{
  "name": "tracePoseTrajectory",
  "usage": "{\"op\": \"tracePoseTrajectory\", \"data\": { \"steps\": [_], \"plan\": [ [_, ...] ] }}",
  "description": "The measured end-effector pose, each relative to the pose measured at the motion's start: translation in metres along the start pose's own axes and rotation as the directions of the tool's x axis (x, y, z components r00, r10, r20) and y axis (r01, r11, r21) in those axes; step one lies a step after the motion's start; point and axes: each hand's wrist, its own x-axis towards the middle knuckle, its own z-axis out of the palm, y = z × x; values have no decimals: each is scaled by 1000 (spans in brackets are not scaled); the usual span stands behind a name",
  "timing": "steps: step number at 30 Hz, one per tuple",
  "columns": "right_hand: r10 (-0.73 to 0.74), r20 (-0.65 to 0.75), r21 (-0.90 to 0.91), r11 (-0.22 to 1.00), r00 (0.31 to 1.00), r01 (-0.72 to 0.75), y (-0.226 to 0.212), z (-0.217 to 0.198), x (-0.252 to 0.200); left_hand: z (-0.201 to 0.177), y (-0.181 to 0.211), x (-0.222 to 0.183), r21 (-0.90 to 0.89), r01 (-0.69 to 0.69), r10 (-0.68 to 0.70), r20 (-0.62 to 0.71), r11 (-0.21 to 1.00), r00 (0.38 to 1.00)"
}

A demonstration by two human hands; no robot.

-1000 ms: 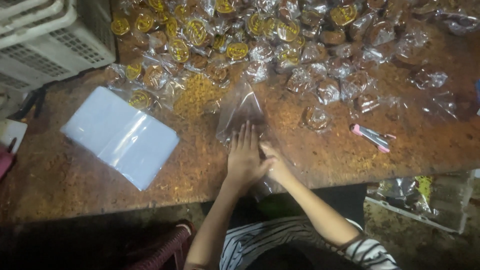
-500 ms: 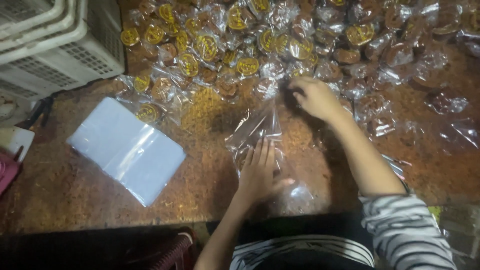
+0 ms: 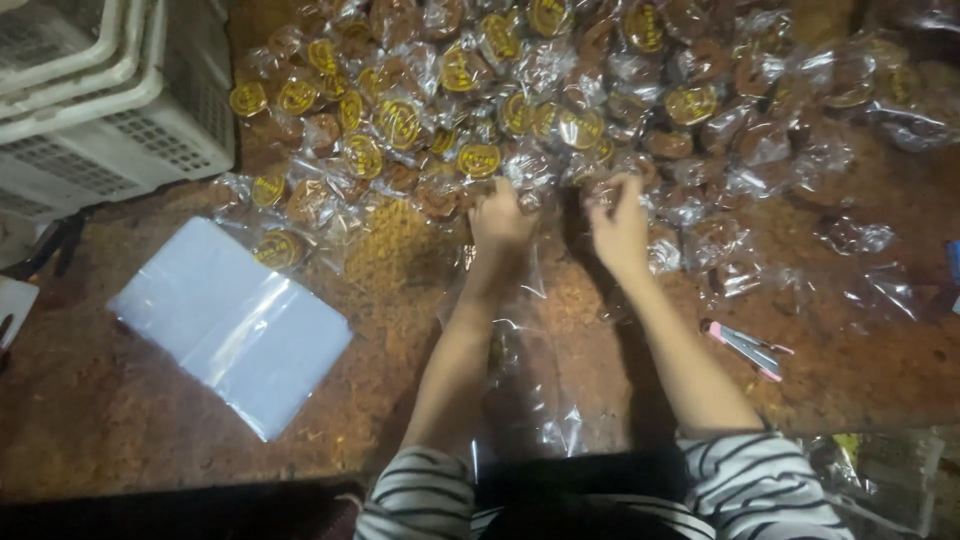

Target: The person packages small bakery items into plastic bags and seals them using a stapler.

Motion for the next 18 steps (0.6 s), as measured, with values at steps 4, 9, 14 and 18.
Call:
{"op": "tracePoseTrajectory", "data": {
  "steps": [4,9,14,18],
  "plan": [
    [364,-33,653,713,931,-255,-28,-17,-28,17,9,-43,-326,-276,156,-348,904,924],
    [374,492,750,275,786,-601,-6,-34,-86,7,-6,-108,-202,-869,824,-278,452,493],
    [201,83,504,837,976,-215,-30,-87,-163,-34,-65,-213,-411,-821,842,-196,395,503],
    [-106,153,-364,918,982,156,26,-77,-200,-16,-116,-272,32,-916,912,-114,400,394]
  ]
}}
